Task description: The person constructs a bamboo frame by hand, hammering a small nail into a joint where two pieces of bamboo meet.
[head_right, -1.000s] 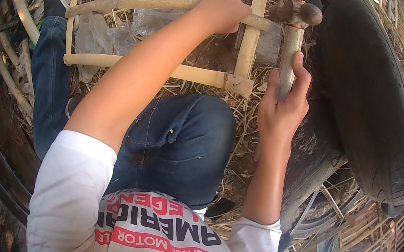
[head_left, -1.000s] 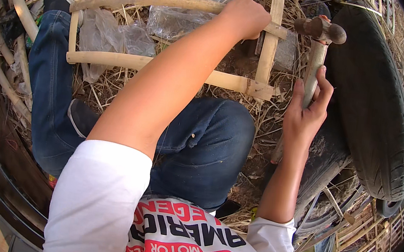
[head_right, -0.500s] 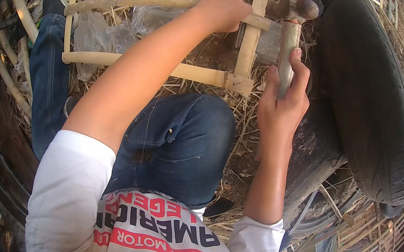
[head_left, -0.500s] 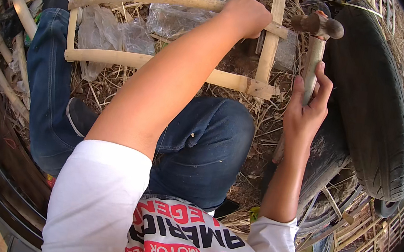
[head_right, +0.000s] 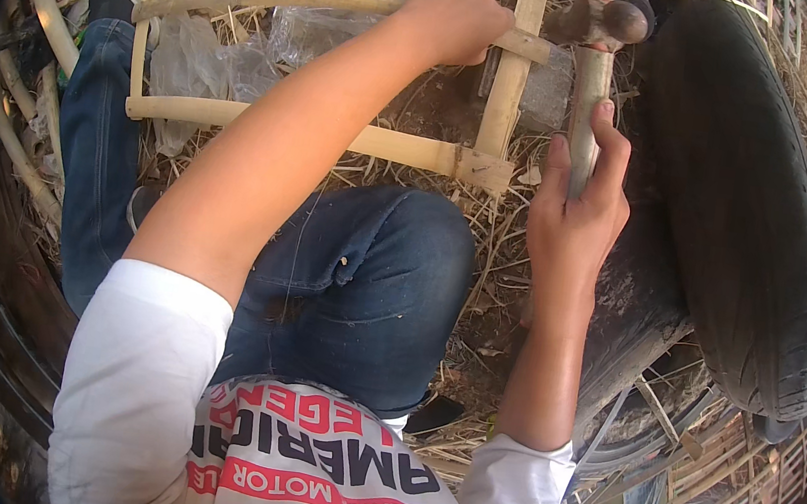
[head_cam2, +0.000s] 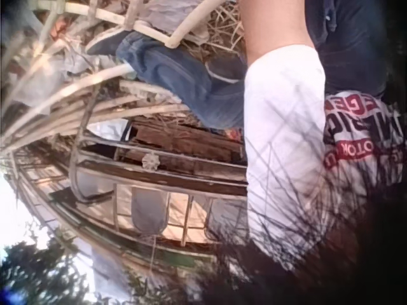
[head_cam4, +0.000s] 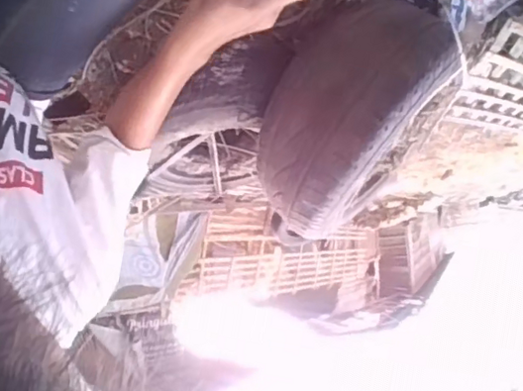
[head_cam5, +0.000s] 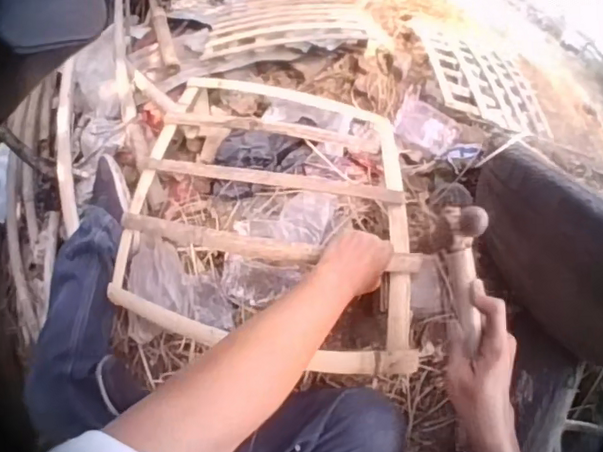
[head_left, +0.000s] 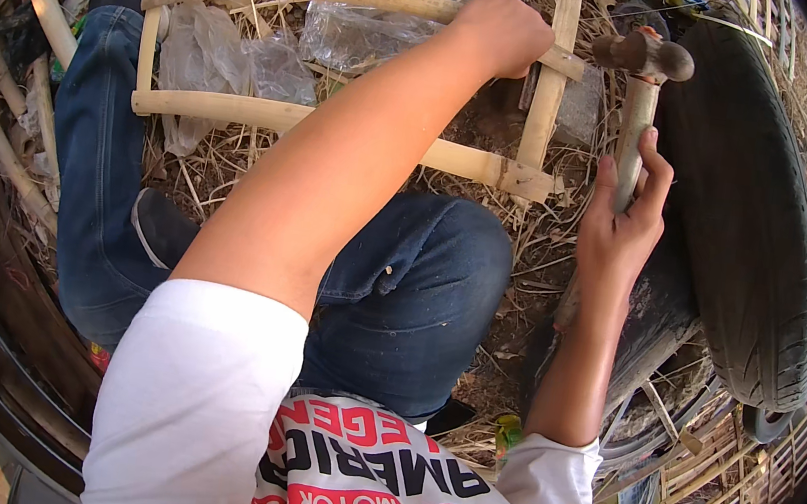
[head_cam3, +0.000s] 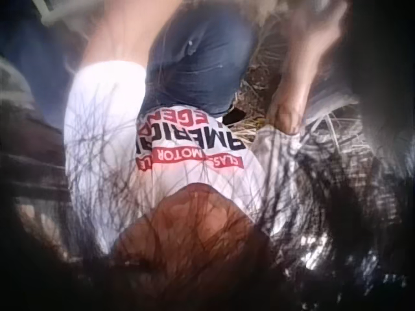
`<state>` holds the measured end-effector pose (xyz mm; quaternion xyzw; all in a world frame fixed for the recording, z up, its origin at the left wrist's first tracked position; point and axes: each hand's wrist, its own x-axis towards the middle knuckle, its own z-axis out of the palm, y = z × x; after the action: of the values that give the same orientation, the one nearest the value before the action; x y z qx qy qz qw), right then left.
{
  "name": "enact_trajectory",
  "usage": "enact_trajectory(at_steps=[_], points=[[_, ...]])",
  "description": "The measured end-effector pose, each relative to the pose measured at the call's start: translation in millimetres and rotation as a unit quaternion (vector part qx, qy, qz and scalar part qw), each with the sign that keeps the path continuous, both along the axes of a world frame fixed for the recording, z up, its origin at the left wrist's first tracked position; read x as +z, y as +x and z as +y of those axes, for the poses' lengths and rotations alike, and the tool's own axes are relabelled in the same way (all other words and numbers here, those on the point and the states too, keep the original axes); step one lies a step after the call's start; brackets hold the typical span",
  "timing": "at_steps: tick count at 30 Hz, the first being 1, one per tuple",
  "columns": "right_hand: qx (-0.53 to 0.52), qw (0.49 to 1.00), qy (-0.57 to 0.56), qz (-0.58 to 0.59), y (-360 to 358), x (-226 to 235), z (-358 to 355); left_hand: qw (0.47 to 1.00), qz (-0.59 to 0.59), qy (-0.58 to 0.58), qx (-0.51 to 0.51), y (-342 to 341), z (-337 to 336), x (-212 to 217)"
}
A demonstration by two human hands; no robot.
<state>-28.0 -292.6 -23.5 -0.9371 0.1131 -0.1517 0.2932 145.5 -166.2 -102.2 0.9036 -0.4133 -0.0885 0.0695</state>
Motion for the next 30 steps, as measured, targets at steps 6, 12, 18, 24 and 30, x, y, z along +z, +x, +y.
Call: enact_trajectory(at_steps=[6,12,18,24,30], points=[[-0.037,0.991,0.058,0.113,-5.1,15.8,-1.5,0.999,0.005,-0.04,-0.012,3.6,4.5,-3.4],[0.011,0.987,0.037,0.158,12.6,0.7,-1.1,0.999,0.007,-0.021,-0.024,7.2,3.1,-3.7],[-0.01,0.997,0.03,0.077,0.3,-3.5,3.2,0.999,0.002,-0.031,-0.03,4.4,-4.4,-5.2],[-0.067,0.996,0.051,0.027,-2.1,19.5,4.7,0.998,0.009,-0.045,-0.035,11.6,2.5,-6.4],[0.025,0.999,0.009,0.039,-4.4,3.7,1.8,0.999,0.003,-0.038,-0.03,7.1,-2.2,-9.7]])
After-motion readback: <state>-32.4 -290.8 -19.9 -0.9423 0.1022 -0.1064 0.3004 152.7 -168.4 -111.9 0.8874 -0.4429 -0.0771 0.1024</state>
